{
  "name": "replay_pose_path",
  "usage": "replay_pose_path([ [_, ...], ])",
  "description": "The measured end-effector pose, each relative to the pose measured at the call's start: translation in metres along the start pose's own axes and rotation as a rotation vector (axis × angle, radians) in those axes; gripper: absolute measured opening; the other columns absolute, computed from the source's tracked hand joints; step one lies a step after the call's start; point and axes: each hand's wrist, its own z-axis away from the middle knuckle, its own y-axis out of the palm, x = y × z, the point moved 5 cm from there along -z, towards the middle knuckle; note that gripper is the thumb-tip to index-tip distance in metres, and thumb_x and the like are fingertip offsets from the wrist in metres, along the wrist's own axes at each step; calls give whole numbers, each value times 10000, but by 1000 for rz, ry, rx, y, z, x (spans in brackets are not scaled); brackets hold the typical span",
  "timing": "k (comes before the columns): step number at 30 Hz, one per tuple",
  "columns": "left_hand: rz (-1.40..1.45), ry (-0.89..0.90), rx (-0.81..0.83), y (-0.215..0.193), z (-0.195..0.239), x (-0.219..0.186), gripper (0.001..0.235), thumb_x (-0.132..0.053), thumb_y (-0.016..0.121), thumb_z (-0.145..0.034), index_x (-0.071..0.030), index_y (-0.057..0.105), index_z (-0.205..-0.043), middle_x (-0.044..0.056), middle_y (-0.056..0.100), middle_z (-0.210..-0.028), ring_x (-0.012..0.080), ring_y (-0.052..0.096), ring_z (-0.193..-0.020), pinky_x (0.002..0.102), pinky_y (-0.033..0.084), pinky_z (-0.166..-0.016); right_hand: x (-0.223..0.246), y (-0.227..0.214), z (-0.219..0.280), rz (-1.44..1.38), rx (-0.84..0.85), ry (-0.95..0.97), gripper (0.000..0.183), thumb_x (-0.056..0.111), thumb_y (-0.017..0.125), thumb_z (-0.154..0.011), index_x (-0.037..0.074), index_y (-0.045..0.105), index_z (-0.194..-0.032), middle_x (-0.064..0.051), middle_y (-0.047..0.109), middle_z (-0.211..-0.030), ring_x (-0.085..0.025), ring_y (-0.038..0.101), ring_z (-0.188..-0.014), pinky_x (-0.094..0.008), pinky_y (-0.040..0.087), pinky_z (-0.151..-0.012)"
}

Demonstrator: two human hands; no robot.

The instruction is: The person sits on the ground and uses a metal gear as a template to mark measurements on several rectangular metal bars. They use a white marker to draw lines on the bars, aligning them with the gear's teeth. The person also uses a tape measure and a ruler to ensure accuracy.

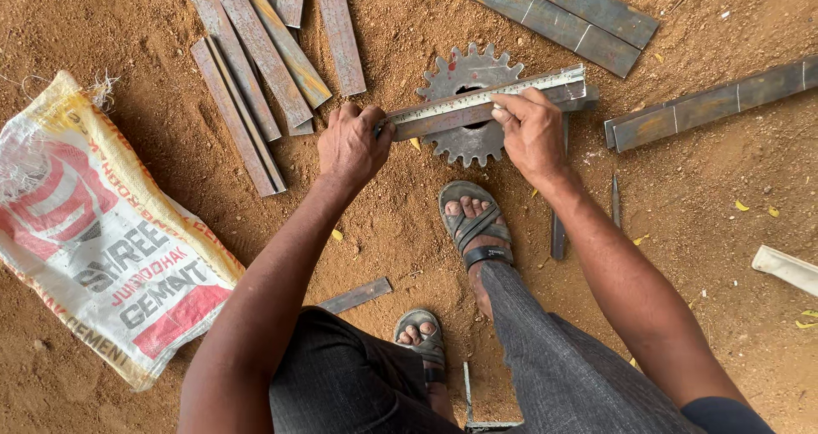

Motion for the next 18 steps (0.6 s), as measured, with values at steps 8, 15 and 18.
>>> replay_pose_path([
  [8,7,-8,16,2,1,0,334,-458,609,-1002,-174,744,-1118,152,647,-1042,262,611,-980,401,576,-652,-11,10,0,34,19,-30,174,92,710,-981,-26,764,-1097,-180,734,-969,-262,709,-800,-382,605,-711],
  [15,2,-9,19,-2,3,-1,336,-456,611,-1008,-168,740,-1124,142,625,-1026,265,606,-989,410,574,-668,-6,12,-2,-70,4,-28,167,107,628,-1062,-15,634,-1177,-146,762,-970,-231,753,-847,-375,629,-742],
  [18,2,-5,-1,-2,3,-2,336,-465,625,-985,-179,747,-1114,137,625,-1032,258,606,-1000,409,575,-664,-7,10,-3,-231,75,119,276,96,535,-1088,-36,505,-1328,-134,764,-937,-195,761,-753,-321,642,-631],
])
